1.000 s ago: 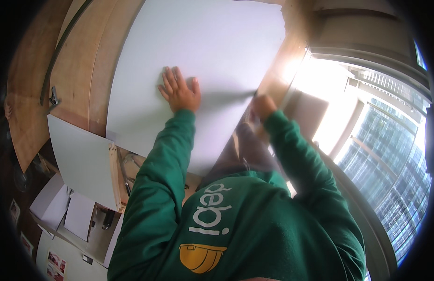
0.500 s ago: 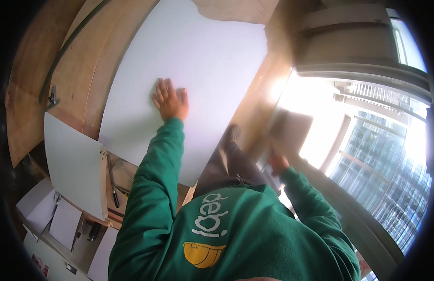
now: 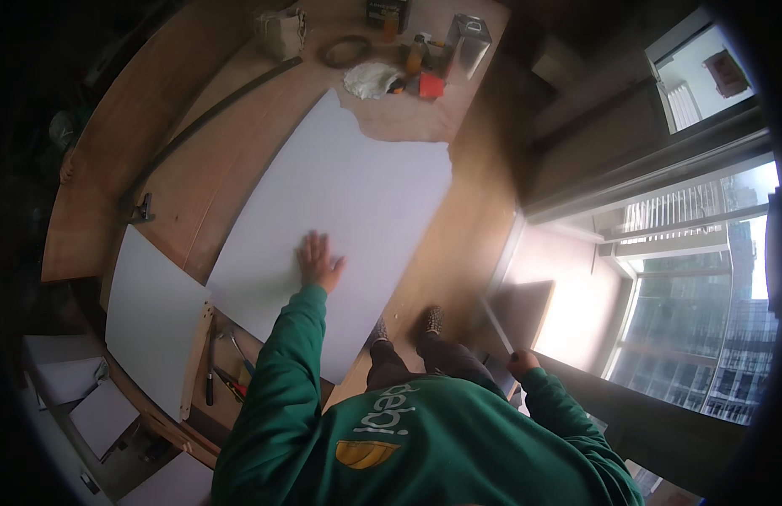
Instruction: The person sands the edge of a white furniture panel and uses a metal ruler to scrape off excess material or debris.
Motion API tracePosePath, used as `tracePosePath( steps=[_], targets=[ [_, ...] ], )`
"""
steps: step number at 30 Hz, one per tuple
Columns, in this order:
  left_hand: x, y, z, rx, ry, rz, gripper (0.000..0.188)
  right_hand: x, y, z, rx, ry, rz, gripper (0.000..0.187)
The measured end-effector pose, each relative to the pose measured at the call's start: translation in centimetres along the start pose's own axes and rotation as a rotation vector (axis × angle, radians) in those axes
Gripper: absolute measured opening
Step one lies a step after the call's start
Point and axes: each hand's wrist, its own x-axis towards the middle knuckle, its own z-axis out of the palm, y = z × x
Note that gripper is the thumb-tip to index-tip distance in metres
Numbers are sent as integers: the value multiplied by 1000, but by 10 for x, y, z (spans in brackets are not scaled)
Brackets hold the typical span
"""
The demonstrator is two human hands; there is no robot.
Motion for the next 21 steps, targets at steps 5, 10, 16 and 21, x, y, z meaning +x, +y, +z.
tracePosePath(
  steps=[5, 10, 16, 21],
  targets=[
    [-123, 49, -1, -1, -128, 100, 85, 68, 56, 5, 38, 27, -11, 38],
    [-231, 97, -34, -244, -252, 67, 56, 176, 127, -4, 23, -63, -7, 48],
    [-355, 149, -51, 229, -909, -339, 29, 263, 98, -67, -219, -171, -304, 50],
    [-369, 185, 5, -166, -855, -788, 28, 315, 54, -149, -93, 71, -362, 34]
  ],
)
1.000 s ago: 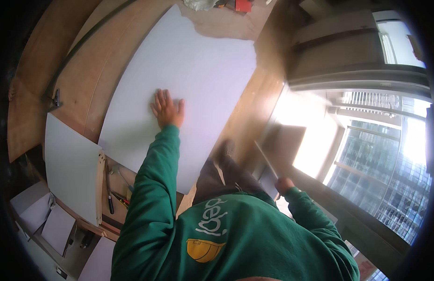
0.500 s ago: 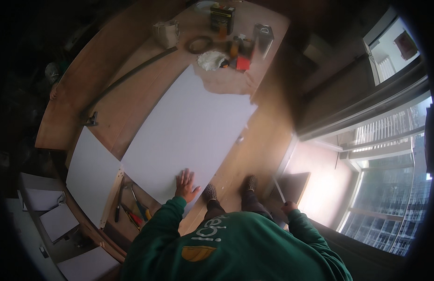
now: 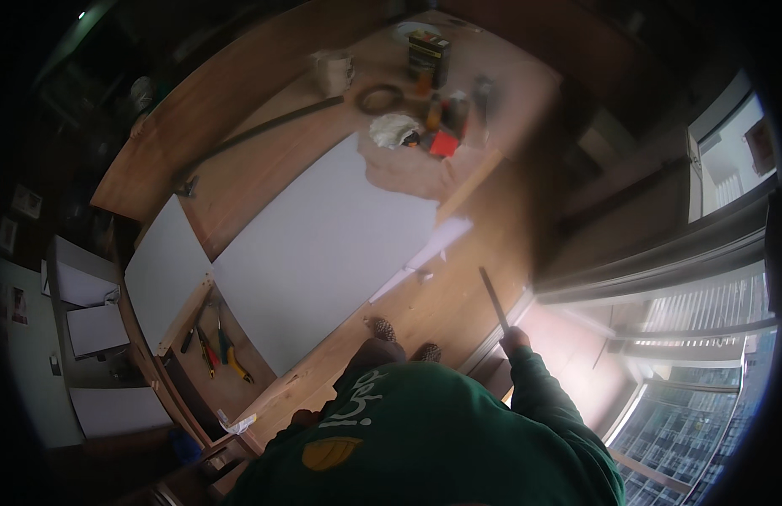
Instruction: The person sands the edge of a white furniture panel and uses a metal ruler to scrape off excess material or debris.
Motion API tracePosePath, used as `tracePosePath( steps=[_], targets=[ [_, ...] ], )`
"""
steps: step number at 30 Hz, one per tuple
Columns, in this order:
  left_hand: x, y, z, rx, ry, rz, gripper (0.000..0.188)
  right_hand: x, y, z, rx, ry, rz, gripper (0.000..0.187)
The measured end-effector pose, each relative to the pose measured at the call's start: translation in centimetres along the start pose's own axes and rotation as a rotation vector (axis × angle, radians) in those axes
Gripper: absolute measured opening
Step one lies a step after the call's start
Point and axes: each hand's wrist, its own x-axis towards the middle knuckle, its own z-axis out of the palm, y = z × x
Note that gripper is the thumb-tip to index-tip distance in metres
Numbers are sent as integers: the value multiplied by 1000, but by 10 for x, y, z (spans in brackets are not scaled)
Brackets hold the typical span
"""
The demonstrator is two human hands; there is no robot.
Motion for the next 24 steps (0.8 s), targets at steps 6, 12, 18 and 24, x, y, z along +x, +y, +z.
tracePosePath(
  steps=[6, 12, 18, 24],
  targets=[
    [59, 39, 21, -421, -168, 7, 33, 24, -77, -86, 111, 202, -8, 40],
    [75, 58, -61, -604, -125, 70, 42, 45, -174, -120, 281, 202, -143, 33],
    [42, 116, -104, -1033, 167, -99, 57, 163, -229, -121, 48, 128, -336, 33],
    [56, 140, 54, -1424, 216, -188, 46, 350, -282, -114, -119, 141, -693, 36]
  ],
)
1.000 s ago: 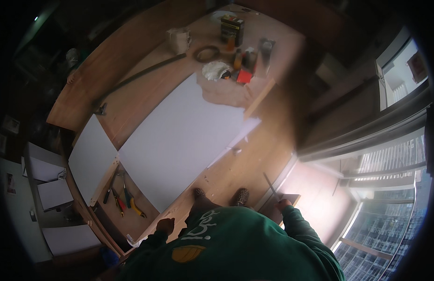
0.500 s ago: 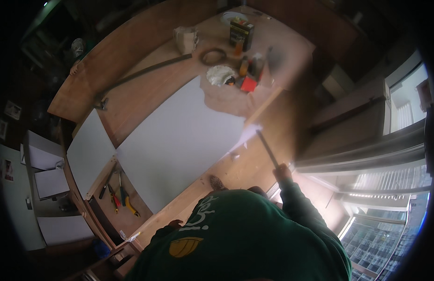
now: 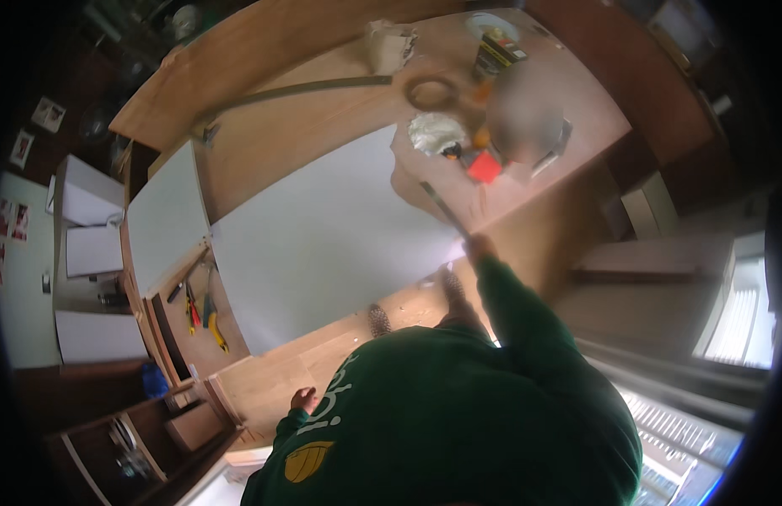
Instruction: The person sands the edge of a white furniture panel and uses a metal ruler to scrape off excess material or debris.
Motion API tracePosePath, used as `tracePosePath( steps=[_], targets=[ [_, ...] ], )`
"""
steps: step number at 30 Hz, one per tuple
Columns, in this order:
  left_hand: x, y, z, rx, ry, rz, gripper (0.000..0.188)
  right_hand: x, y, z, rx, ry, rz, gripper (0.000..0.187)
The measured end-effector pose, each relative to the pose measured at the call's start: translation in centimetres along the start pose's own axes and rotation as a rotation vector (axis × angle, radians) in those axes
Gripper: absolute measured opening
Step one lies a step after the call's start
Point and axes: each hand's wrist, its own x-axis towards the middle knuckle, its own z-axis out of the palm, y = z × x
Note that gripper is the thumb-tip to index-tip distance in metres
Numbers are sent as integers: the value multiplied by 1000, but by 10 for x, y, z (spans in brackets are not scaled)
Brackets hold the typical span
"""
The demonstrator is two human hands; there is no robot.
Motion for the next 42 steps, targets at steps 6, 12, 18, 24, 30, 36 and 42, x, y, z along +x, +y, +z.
tracePosePath(
  steps=[6, 12, 18, 24, 30, 36, 42],
  targets=[
    [-146, -67, 133, 251, 180, -167, 45, 58, -14, -14, -296, -320, 160, 47],
    [-220, -95, 288, 232, -147, -24, 42, 131, 26, -49, -314, -3, -363, 86],
    [-270, -69, 326, -215, 418, -344, 44, 227, 20, -58, -584, -183, -443, 101],
    [-273, -17, 385, -120, 495, -312, 46, 280, 34, -73, -620, -223, -591, 106],
    [-284, 34, 432, 41, 346, -443, 53, 318, 16, -93, -828, -453, -403, 112],
    [-319, 15, 439, 16, 414, -522, 54, 256, -25, -103, -887, -409, -353, 95],
    [-274, 43, 421, -65, 420, -402, 53, 293, 9, -125, -732, -203, -536, 65]
  ],
)
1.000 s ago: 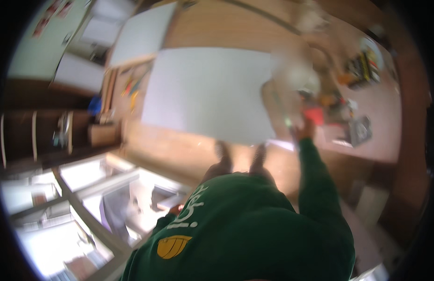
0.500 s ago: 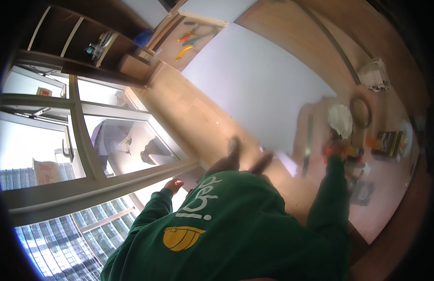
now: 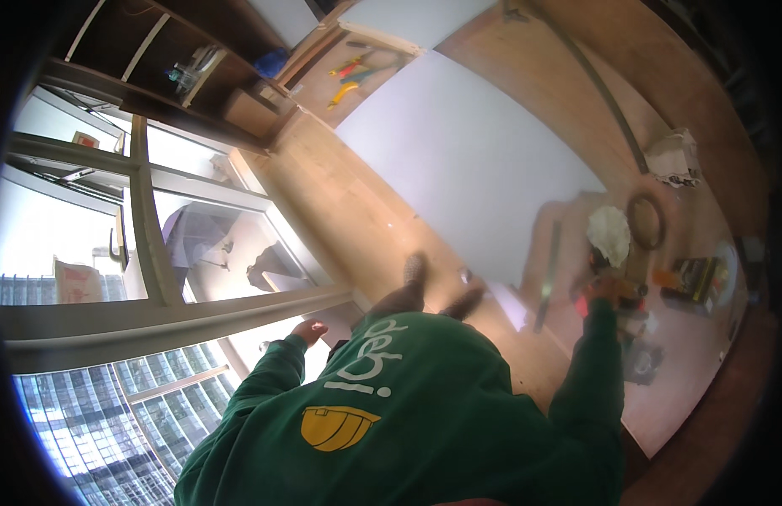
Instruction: The person sands the edge of a white furniture panel and uses a metal ruler to scrape off excess material or debris.
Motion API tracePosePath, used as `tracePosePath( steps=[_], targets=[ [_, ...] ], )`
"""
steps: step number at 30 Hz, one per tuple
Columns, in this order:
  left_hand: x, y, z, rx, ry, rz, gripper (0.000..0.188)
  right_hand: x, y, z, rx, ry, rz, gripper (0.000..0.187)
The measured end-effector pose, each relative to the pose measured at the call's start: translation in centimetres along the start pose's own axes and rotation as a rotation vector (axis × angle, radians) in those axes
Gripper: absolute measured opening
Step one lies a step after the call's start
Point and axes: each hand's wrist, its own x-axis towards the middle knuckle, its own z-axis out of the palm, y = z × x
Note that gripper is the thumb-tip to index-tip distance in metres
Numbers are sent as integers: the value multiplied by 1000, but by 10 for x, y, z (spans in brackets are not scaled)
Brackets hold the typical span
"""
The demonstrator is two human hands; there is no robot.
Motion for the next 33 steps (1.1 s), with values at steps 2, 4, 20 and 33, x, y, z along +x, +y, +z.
tracePosePath(
  steps=[2, 4, 20, 33],
  targets=[
    [9, 7, 5, -21, 25, 53, 54, 4, 18, 1, 94, 53, -39, 55],
    [12, 5, -1, -66, 1, 57, 57, -2, 2, -4, 207, 103, -40, 47],
    [65, 54, -67, 8, 22, 204, 41, 63, 63, 137, 183, 270, -128, 42],
    [479, 159, -203, -731, 164, 448, 45, -103, -41, -108, 805, 769, 599, 51]
  ],
)
